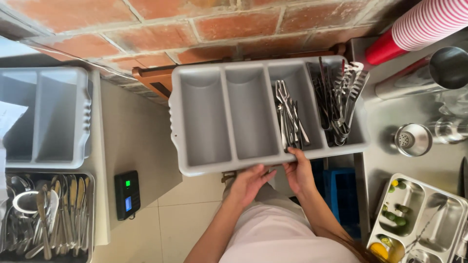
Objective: Drying silverware with a cloth and placing it into a sorted tray.
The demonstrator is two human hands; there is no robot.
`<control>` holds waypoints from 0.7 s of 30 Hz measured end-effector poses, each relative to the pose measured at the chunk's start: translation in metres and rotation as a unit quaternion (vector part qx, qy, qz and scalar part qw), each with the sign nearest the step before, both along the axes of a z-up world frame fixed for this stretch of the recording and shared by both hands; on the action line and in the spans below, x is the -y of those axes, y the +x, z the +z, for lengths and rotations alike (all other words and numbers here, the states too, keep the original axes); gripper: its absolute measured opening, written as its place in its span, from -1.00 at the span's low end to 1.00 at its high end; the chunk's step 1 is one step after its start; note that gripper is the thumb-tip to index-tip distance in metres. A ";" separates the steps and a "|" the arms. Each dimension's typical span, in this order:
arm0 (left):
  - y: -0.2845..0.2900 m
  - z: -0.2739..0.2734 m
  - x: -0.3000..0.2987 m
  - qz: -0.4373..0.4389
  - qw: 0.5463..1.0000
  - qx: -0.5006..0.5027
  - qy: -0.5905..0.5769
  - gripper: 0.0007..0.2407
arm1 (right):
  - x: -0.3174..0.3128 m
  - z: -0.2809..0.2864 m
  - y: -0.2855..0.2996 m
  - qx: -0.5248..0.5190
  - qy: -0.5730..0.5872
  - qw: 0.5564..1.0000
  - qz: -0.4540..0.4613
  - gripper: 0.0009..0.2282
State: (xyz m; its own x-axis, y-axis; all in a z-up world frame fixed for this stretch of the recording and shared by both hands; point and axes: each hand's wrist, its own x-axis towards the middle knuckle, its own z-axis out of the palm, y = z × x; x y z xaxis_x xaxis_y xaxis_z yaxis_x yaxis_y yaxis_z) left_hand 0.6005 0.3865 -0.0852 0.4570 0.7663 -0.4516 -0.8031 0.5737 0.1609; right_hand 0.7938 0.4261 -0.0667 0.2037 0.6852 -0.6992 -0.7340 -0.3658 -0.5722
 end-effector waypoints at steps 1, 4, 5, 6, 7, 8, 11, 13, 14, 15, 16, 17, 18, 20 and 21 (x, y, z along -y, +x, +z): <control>-0.005 0.021 -0.007 -0.001 1.000 0.000 -0.003 -0.74 | 0.001 -0.001 -0.001 0.000 -0.003 1.000 -0.001 -0.95; -0.019 0.065 -0.030 0.048 0.991 0.097 -0.074 -0.64 | 0.000 -0.005 -0.007 0.025 -0.008 1.000 0.002 -0.95; -0.020 0.066 -0.034 0.058 0.986 0.103 -0.116 -0.58 | 0.000 -0.006 -0.008 0.031 -0.008 0.999 0.005 -0.94; -0.021 0.067 -0.039 0.065 0.979 0.109 -0.158 -0.51 | 0.000 -0.008 -0.009 0.037 -0.007 0.999 0.006 -0.93; -0.022 0.056 -0.041 0.061 0.979 0.110 -0.158 -0.51 | -0.001 -0.004 -0.013 0.039 -0.006 0.999 0.002 -0.93; -0.022 0.046 -0.042 0.061 0.978 0.101 -0.173 -0.53 | -0.001 0.001 -0.017 0.042 -0.003 0.999 0.014 -0.92; -0.030 0.027 -0.044 0.056 0.974 0.090 -0.199 -0.57 | -0.002 -0.002 -0.027 0.056 -0.008 0.998 0.028 -0.89; -0.036 0.018 -0.050 0.049 0.973 0.090 -0.206 -0.59 | -0.004 -0.011 -0.029 0.069 -0.011 0.997 0.027 -0.89; -0.038 0.014 -0.052 0.043 0.971 0.097 -0.213 -0.59 | -0.003 -0.016 -0.030 0.070 -0.013 0.997 0.031 -0.87; -0.040 0.009 -0.053 0.037 0.969 0.103 -0.221 -0.59 | -0.002 -0.021 -0.030 0.070 -0.016 0.997 0.035 -0.86; -0.042 0.005 -0.055 0.034 0.970 0.103 -0.219 -0.59 | -0.004 -0.016 -0.035 0.070 -0.014 0.997 0.032 -0.86; -0.043 0.001 -0.057 0.029 0.970 0.102 -0.219 -0.58 | -0.006 -0.010 -0.040 0.078 -0.029 0.996 0.033 -0.85; -0.044 -0.003 -0.057 0.022 0.970 0.102 -0.221 -0.57 | -0.005 -0.005 -0.043 0.087 -0.047 0.995 0.033 -0.84; -0.043 0.000 -0.058 0.011 0.973 0.089 -0.214 -0.54 | 0.000 -0.027 -0.036 0.093 -0.041 0.994 0.042 -0.83; -0.042 0.002 -0.058 0.004 0.976 0.075 -0.206 -0.51 | 0.003 -0.038 -0.032 0.099 -0.035 0.993 0.055 -0.82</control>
